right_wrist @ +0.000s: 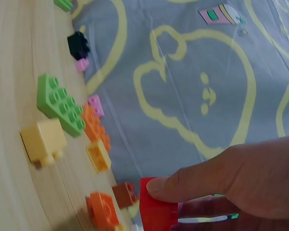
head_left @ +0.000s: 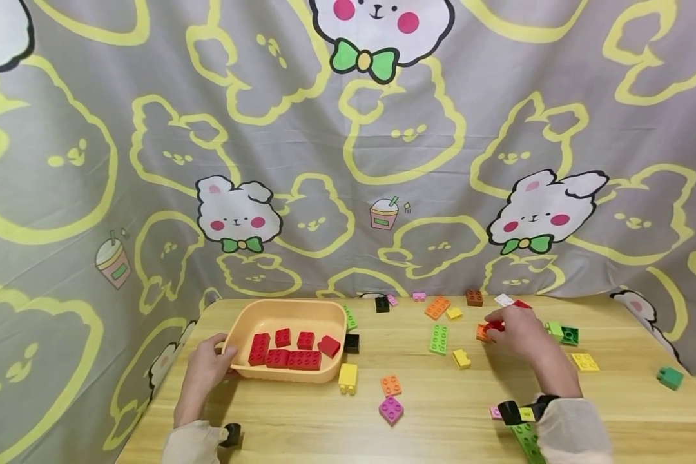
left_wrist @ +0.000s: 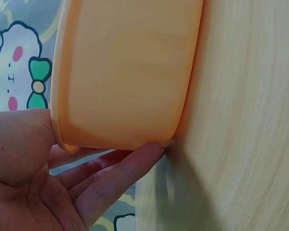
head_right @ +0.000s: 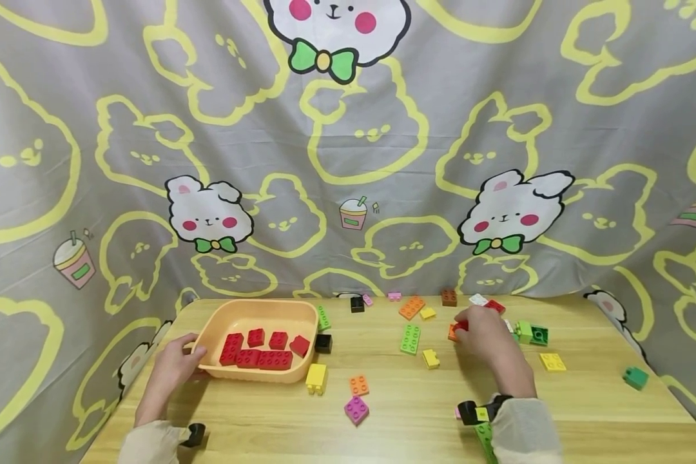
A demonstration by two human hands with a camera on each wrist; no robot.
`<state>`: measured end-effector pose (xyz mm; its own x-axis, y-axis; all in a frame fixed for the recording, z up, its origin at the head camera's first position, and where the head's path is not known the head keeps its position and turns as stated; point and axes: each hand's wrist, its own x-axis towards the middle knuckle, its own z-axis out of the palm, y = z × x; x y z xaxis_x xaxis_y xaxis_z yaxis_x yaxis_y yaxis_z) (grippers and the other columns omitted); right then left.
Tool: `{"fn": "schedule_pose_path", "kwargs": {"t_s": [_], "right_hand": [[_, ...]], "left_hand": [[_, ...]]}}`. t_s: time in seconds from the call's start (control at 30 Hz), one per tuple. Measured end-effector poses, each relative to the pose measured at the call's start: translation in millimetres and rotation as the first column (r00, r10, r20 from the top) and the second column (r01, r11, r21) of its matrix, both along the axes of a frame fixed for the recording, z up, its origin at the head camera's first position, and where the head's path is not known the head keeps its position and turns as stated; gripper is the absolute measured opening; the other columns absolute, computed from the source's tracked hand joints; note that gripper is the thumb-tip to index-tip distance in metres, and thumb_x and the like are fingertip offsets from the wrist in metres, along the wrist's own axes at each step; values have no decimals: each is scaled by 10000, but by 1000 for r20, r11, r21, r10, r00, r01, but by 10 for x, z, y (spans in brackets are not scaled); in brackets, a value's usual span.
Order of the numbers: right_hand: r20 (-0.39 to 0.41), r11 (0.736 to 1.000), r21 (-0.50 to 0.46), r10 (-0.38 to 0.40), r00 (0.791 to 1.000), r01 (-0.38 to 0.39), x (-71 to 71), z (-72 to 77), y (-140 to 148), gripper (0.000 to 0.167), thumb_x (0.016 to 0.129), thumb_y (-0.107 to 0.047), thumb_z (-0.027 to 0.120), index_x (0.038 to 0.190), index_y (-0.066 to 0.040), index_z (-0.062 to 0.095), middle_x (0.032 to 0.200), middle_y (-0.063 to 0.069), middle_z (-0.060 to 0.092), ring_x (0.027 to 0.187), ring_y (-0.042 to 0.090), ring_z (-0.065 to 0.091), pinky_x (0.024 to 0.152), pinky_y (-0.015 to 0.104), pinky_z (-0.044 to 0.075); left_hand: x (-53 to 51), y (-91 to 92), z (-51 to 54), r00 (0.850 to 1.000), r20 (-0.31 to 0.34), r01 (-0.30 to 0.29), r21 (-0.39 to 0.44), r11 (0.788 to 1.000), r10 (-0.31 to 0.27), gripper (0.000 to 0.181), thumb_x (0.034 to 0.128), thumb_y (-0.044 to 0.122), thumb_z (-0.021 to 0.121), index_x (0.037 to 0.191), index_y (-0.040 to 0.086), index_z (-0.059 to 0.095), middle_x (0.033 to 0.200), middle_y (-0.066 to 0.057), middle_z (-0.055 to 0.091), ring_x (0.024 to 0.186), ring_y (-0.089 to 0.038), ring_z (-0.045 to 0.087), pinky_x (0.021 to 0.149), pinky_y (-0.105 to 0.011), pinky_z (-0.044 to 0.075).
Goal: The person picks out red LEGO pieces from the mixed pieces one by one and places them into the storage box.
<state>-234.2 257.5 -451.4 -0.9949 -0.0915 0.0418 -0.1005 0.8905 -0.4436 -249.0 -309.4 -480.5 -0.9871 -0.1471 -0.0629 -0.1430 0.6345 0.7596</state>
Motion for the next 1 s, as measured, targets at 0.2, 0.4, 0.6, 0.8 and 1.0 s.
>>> {"fn": "schedule_pose_path", "kwargs": {"t_s": [0.2, 0.4, 0.6, 0.8, 1.0], "right_hand": [[-53, 998, -32, 50, 997, -52, -21, -4, -247, 303, 831, -72, 786, 1097, 65, 736, 978, 189, 730, 847, 273, 645, 764, 473, 598], [-36, 993, -71, 86, 996, -89, -31, 7, -501, 290, 854, -97, 791, 1114, 26, 748, 979, 121, 726, 852, 226, 644, 740, 413, 614], [-107, 987, -56, 146, 983, -153, -51, -47, -706, 278, 841, -91, 809, 1098, 6, 769, 1001, 97, 760, 894, 221, 688, 763, 400, 621], [-166, 966, 16, 256, 952, -257, -125, 26, -1032, 270, 855, -123, 806, 1096, -6, 771, 1003, 89, 770, 917, 231, 716, 782, 381, 629], [-223, 934, 10, 350, 910, -357, -272, 146, -1377, 213, 876, -149, 794, 1064, -49, 785, 984, 66, 775, 855, 169, 713, 706, 288, 612]], "left_hand": [[-16, 12, 3, 1000, -11, 2, 3, 1000, -2, 392, 956, 62, 526, 1305, -115, 560, 1133, -430, 639, 801, -356, 752, 599, -383, 653], [-4, 10, -1, 1000, -1, 8, 2, 1000, -8, 387, 959, 55, 512, 1302, -118, 557, 1141, -437, 631, 820, -363, 749, 604, -382, 653], [0, 18, -27, 1000, 1, 10, 3, 1000, -10, 387, 959, 54, 511, 1302, -118, 558, 1145, -438, 629, 823, -367, 750, 603, -381, 653], [-2, 8, -33, 1000, 8, 12, 2, 1000, -12, 393, 965, 60, 513, 1315, -117, 550, 1157, -441, 622, 805, -348, 752, 604, -382, 653], [10, -13, -10, 1000, 1, 17, -12, 1000, -17, 388, 970, 67, 515, 1312, -115, 550, 1152, -442, 623, 791, -340, 754, 601, -379, 651]]}}
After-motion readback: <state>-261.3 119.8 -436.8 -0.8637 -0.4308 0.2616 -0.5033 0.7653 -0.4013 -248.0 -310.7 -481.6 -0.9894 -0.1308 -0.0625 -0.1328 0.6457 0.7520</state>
